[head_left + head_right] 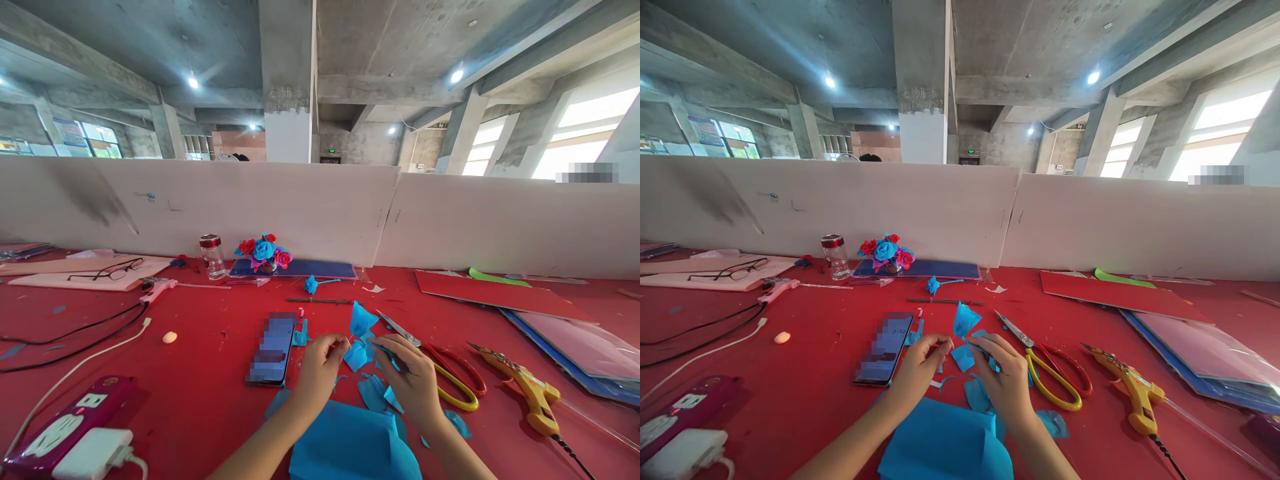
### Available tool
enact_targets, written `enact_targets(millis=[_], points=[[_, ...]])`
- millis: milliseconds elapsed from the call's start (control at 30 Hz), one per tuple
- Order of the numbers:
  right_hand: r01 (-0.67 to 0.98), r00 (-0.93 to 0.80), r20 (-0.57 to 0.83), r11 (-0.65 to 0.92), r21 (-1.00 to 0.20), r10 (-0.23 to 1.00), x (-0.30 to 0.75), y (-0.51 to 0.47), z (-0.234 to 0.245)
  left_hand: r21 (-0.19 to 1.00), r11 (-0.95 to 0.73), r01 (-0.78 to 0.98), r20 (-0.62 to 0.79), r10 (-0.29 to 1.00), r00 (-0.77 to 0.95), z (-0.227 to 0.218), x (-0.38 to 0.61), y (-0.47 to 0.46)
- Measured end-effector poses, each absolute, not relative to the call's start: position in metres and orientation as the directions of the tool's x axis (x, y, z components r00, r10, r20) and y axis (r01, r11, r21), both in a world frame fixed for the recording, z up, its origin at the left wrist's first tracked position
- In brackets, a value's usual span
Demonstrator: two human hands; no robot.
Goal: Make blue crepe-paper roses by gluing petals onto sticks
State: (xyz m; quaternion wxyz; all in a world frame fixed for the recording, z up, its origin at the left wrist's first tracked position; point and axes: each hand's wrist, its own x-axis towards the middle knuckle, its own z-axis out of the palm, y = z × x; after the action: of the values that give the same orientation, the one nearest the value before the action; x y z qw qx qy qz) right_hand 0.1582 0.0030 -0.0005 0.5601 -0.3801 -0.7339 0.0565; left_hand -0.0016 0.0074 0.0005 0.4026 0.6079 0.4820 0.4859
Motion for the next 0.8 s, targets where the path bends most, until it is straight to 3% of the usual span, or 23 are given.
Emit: enact_targets(millis=[267,800], points=[[0.465,-0.082,0.724,0.669,-0.579,0.685,0.1547,0.0013,0.003,0.875,-0.322,0.362,0.32,0.945,0.066,0.0004,-0.0028,0.006],[0.485,0.029,0.685,0.589,-0.647,0.728,0.1521,0.0026,0.0004,0.829,-0.388,0.402,0.387,0.918,0.087,-0.0026,-0.0019,0.0066]])
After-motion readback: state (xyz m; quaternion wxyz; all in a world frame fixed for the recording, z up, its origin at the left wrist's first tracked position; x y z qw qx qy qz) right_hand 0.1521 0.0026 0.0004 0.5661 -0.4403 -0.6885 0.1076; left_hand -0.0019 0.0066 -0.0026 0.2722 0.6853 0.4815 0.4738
